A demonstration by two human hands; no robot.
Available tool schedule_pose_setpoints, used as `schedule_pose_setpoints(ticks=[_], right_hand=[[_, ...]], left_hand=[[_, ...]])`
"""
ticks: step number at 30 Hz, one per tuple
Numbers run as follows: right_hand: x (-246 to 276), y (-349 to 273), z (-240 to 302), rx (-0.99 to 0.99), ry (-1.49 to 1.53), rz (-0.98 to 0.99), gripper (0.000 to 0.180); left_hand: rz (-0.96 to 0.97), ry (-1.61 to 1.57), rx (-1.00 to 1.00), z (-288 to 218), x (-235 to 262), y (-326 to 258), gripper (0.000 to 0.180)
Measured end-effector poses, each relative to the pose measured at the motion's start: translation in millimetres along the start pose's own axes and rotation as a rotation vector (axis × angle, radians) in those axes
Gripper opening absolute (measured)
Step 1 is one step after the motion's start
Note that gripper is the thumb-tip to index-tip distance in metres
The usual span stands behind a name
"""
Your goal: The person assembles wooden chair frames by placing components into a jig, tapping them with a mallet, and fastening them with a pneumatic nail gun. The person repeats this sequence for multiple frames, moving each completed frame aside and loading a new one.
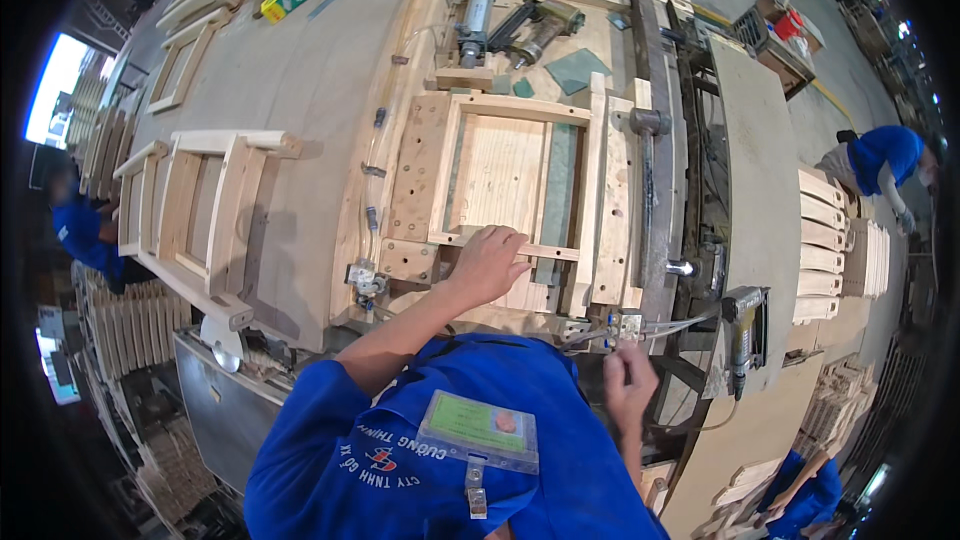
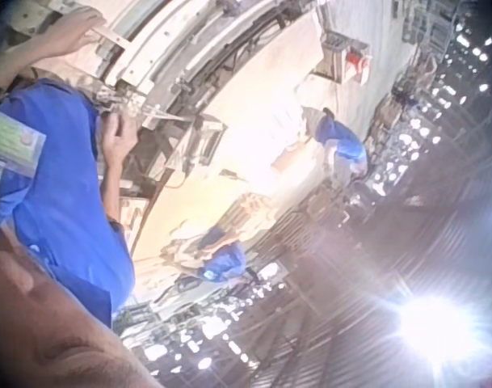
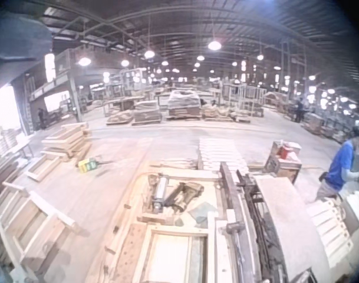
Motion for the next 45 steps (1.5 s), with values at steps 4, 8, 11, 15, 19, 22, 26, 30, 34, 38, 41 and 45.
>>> schedule_pose_setpoints(ticks=[4,8,11,15,19,22,26,30,34,38,41,45], right_hand=[[2,-19,2,-0.108,0.108,-0.054,0.027],[7,-3,14,0.02,-0.047,-0.017,0.028],[6,13,17,0.049,-0.095,-0.035,0.027],[2,35,21,0.073,-0.103,-0.05,0.024],[7,58,28,0.077,-0.116,-0.015,0.021],[13,76,31,0.032,-0.027,-0.032,0.021],[25,108,16,-0.131,0.257,-0.111,0.032],[34,149,29,0.153,-0.053,-0.072,0.048],[9,199,97,0.599,-0.193,-0.033,0.054],[-9,243,133,0.693,-0.039,0.123,0.053],[-33,257,175,0.785,-0.002,0.179,0.045],[-87,253,269,0.707,-0.08,0.352,0.037]], left_hand=[[0.106,0.051,0.002,7,-13,12,0.041],[0.153,0.128,-0.015,10,-20,24,0.033],[0.192,0.141,-0.047,11,-22,30,0.032],[0.317,0.133,-0.041,16,-22,41,0.036],[0.486,0.126,-0.103,15,-17,52,0.038],[0.497,0.071,-0.169,-3,8,68,0.039],[0.3,-0.065,-0.18,-41,100,82,0.043],[0.218,-0.376,-0.223,-67,188,68,0.058],[0.166,-0.546,-0.179,-70,248,23,0.057],[0.134,-0.796,-0.11,-69,291,-38,0.058],[-0.2,-0.665,-0.041,-43,310,-74,0.06],[-0.749,-0.383,0.274,4,351,-157,0.053]])
Point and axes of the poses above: each hand's wrist, its own y-axis towards the middle knuckle, its own x-axis out of the back of the hand, z = x × y, the point moved 3 cm from there along y, towards the middle knuckle, and after that the axes turned 4 degrees about y, right-handed, at the moved point
